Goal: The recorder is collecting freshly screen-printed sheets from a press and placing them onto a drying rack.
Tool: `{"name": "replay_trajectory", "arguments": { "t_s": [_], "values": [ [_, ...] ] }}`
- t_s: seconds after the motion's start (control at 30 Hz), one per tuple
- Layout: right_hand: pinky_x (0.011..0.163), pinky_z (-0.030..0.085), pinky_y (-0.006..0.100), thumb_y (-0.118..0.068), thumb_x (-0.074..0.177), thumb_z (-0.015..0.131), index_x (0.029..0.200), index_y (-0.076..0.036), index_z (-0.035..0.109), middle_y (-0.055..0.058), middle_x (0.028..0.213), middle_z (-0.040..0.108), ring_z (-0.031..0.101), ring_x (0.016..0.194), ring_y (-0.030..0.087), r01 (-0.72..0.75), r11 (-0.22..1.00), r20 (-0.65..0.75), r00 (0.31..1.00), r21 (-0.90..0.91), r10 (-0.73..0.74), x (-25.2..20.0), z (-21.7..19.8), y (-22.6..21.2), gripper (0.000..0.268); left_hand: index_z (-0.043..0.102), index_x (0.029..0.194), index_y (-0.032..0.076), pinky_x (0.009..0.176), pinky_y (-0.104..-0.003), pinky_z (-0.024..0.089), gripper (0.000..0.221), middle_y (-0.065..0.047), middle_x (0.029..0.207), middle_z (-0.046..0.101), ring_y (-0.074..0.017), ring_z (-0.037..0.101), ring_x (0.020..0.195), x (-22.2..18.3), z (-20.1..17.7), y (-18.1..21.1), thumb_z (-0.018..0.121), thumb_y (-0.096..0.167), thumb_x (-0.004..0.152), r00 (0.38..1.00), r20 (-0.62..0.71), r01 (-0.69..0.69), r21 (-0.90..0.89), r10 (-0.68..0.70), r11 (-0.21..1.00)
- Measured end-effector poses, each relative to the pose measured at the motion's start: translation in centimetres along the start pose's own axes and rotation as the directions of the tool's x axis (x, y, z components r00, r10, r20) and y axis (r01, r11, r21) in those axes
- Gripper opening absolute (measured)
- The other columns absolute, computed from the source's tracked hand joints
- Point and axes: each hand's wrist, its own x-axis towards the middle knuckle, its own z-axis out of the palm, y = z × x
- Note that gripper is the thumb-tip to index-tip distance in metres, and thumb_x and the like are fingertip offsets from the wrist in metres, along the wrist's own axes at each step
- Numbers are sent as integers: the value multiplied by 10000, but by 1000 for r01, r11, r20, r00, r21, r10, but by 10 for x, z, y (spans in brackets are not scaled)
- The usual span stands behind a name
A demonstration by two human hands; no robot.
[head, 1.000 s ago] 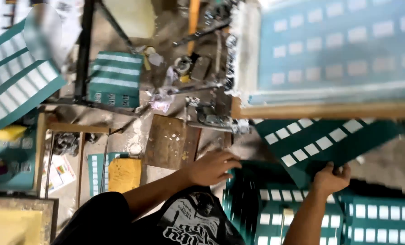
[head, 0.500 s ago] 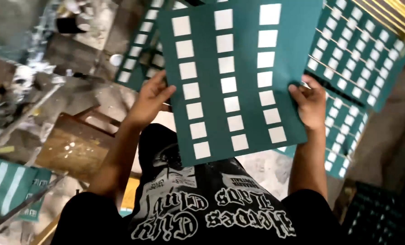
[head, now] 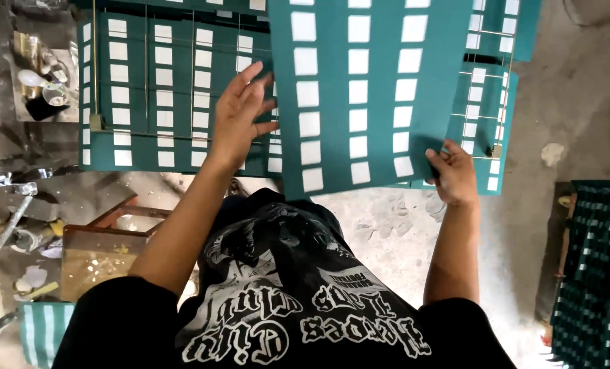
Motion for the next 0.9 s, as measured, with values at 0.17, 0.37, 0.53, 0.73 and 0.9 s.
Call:
{"name": "replay_trajectory", "arguments": {
  "t_s": [0.17, 0.37, 0.53, 0.73, 0.9],
  "values": [
    [460, 442, 263, -20, 978, 704, 1387, -53, 511, 54, 892, 667, 646, 691, 122, 77, 996, -191, 979, 53, -66, 101, -30, -5, 453, 433, 1540, 76, 1015, -376, 580, 515, -139, 1573, 497, -253, 627, 1329, -19, 0, -2, 556, 325, 1106, 976, -62, -201, 81, 206, 976],
    [507, 447, 283, -2, 1051, 679, 1403, 10, 598, 88, 1030, 692, 639, 750, 157, 130, 991, -41, 991, -35, -131, 258, -49, -25, 361, 528, 1481, 47, 971, -339, 580, 441, -113, 1503, 578, -227, 651, 1272, -80, -43, -16, 526, 293, 1115, 953, -209, -188, 154, 218, 970],
    [601, 608, 346, 115, 982, 576, 1339, -5, 553, 181, 1063, 726, 742, 795, 235, -9, 1000, -142, 990, 28, 13, 347, -34, -21, 378, 532, 1462, 38, 947, -334, 564, 409, -101, 1479, 584, -227, 664, 1251, -147, -74, -21, 495, 266, 1124, 866, -448, -154, 185, 222, 971],
    [633, 685, 351, 200, 915, 503, 1374, 15, 596, 229, 1139, 728, 757, 830, 246, -14, 996, -353, 935, -84, -17, 389, -36, -5, 504, 541, 1450, 32, 915, -333, 589, 405, -111, 1477, 606, -241, 688, 1200, -217, -95, -35, 478, 272, 1129, 693, -694, -124, 153, 196, 980],
    [610, 601, 385, 260, 866, 408, 1442, 10, 467, 272, 1187, 642, 670, 820, 263, 56, 988, -313, 950, 145, -8, 406, -69, 17, 631, 535, 1456, 26, 909, -348, 601, 409, -138, 1483, 603, -229, 675, 1192, -245, -104, -54, 495, 281, 1139, 609, -775, -151, 95, 169, 984]
  ]
}}
